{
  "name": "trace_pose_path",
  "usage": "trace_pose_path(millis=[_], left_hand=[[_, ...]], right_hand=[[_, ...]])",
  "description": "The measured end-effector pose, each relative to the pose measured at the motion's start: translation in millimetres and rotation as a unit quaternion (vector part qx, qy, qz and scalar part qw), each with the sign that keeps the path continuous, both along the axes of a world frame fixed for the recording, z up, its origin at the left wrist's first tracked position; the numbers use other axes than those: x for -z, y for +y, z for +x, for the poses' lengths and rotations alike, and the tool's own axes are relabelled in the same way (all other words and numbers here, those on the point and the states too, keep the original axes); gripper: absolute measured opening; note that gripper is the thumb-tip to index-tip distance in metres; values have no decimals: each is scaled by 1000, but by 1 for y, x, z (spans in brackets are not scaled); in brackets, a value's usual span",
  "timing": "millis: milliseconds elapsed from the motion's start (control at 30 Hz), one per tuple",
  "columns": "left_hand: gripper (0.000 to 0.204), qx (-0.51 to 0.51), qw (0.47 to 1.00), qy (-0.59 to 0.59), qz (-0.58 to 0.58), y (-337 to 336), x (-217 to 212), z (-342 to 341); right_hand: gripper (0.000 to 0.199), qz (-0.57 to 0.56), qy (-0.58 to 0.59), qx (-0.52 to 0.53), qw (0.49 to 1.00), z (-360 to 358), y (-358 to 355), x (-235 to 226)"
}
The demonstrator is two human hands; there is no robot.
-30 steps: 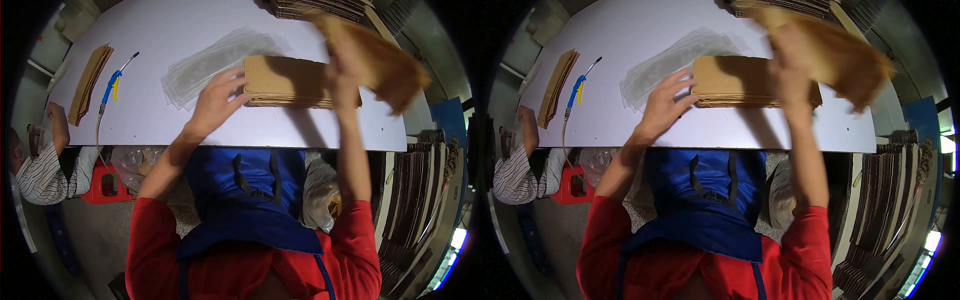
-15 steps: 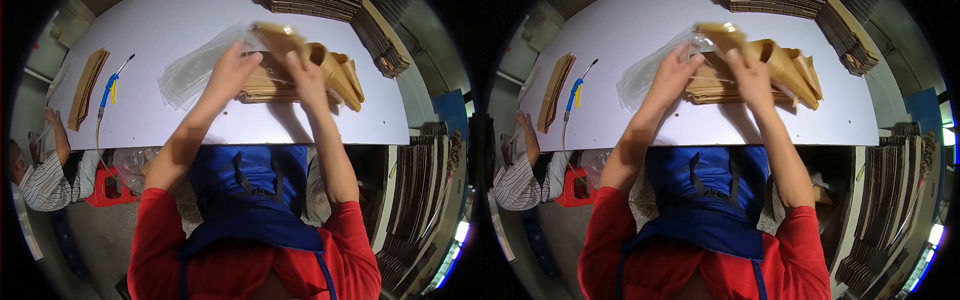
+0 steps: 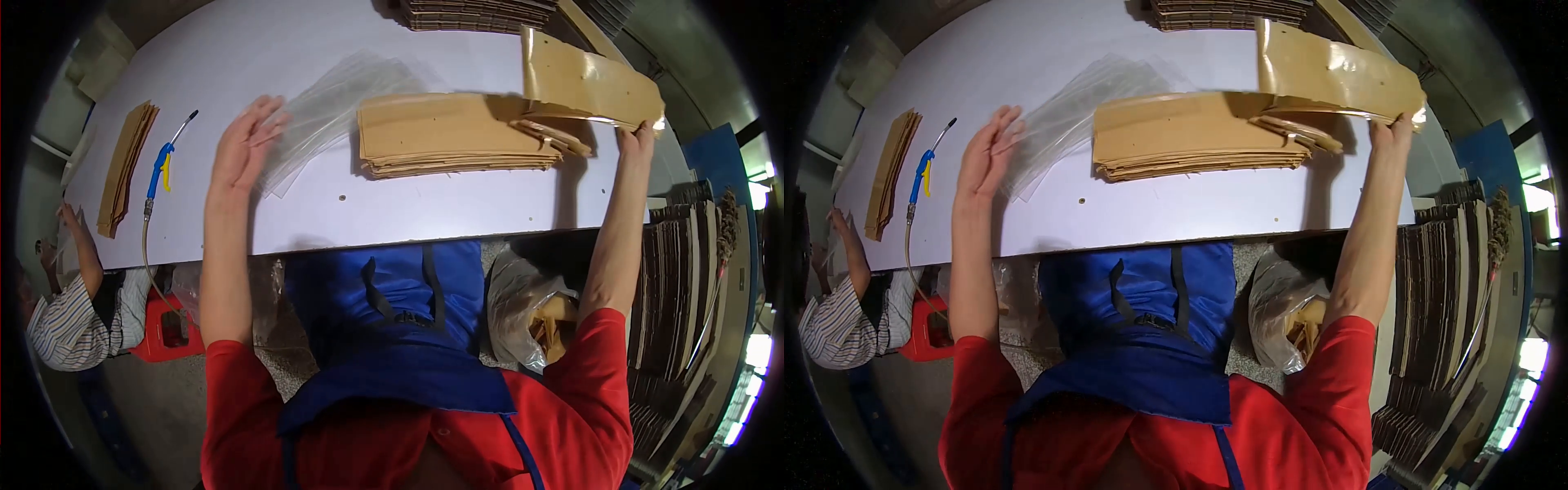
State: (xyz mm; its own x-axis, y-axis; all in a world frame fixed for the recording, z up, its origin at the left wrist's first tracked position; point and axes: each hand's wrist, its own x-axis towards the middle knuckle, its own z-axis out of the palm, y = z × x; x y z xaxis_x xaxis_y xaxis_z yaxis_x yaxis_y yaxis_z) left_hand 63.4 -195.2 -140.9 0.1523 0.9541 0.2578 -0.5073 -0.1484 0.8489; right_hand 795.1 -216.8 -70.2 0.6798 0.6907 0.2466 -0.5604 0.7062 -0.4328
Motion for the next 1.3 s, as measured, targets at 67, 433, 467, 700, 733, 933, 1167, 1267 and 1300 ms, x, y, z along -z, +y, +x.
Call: trace_pose_path(millis=[67,433,467,700,733,933,1167,1267,1300], left_hand=[[52,-75,997,35,-14,-12,1,-31],[39,-212,776,502,316,-78,16,72],[39,-217,775,505,311,-78,19,76],[20,-194,763,506,352,-48,30,103],[20,-192,771,502,342,-46,30,104],[22,-257,775,435,381,-31,19,115],[30,-420,611,589,323,8,41,82],[37,-336,728,549,236,15,33,92],[37,-336,727,549,237,11,28,95]], right_hand=[[30,5,-44,20,999,-11,-9,-21],[36,37,-668,418,615,-309,-30,2],[34,9,-717,348,604,-365,-47,8],[29,-55,-819,196,536,-422,-39,87],[30,-60,-822,198,530,-425,-44,85],[31,-82,-818,206,531,-429,-39,81],[30,-108,-796,186,566,-425,-43,79],[30,-118,-791,190,570,-423,-48,76],[30,-118,-790,191,570,-424,-47,76]])
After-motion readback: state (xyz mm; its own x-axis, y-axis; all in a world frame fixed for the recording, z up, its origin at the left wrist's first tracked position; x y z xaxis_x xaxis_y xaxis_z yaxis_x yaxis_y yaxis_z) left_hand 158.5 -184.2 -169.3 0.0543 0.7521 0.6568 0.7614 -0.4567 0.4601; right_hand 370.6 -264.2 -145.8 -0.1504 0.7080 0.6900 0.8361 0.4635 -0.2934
